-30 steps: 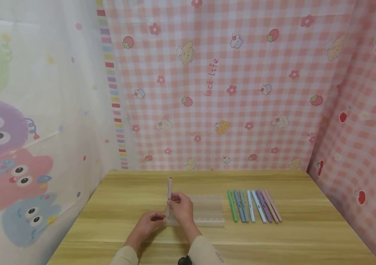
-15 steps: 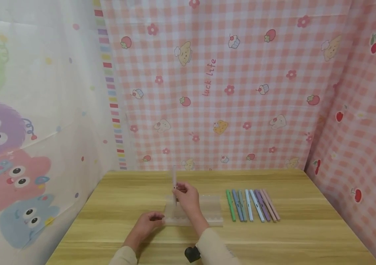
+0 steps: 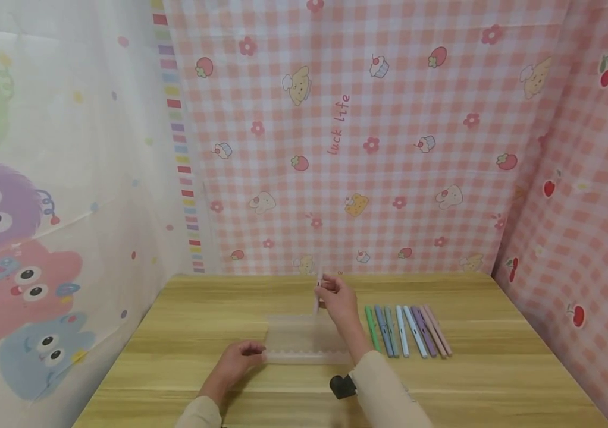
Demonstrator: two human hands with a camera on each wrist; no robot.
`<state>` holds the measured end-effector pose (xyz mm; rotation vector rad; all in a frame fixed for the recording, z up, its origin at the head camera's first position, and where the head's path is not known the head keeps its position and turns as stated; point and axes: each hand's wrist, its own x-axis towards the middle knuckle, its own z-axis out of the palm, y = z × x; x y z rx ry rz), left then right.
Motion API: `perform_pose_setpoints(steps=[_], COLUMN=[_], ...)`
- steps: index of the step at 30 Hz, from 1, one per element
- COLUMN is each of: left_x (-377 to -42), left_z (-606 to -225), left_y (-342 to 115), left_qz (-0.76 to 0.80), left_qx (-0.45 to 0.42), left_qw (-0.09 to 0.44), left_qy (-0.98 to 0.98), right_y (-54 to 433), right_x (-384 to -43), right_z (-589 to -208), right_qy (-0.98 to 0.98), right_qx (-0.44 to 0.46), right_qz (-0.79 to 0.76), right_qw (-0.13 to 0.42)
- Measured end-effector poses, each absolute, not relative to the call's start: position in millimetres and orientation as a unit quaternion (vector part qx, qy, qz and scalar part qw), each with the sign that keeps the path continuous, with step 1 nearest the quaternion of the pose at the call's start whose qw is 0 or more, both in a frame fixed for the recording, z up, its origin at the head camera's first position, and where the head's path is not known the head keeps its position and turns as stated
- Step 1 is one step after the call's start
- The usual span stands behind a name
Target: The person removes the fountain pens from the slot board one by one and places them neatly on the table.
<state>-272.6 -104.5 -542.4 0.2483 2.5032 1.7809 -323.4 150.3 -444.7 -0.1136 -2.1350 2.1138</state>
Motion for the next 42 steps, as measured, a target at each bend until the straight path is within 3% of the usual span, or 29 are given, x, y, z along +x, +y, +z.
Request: perform_pose_setpoints(steps=[25, 42], left_x=[-271, -275], left_z=[-539, -544], left_y=[-104, -105], left_qz=[0.57, 0.58], left_qx=[0.076, 0.072], left_qw=[0.032, 0.031], left_qy=[0.817, 0.811], right_y=[256, 321], right_x=[-327, -316], right_z=[-452, -464], right_qy=[-0.747, -0.754], right_qx=[-0.05, -0.057], right_qz=[0.662, 0.653], right_qw=[0.027, 0.035])
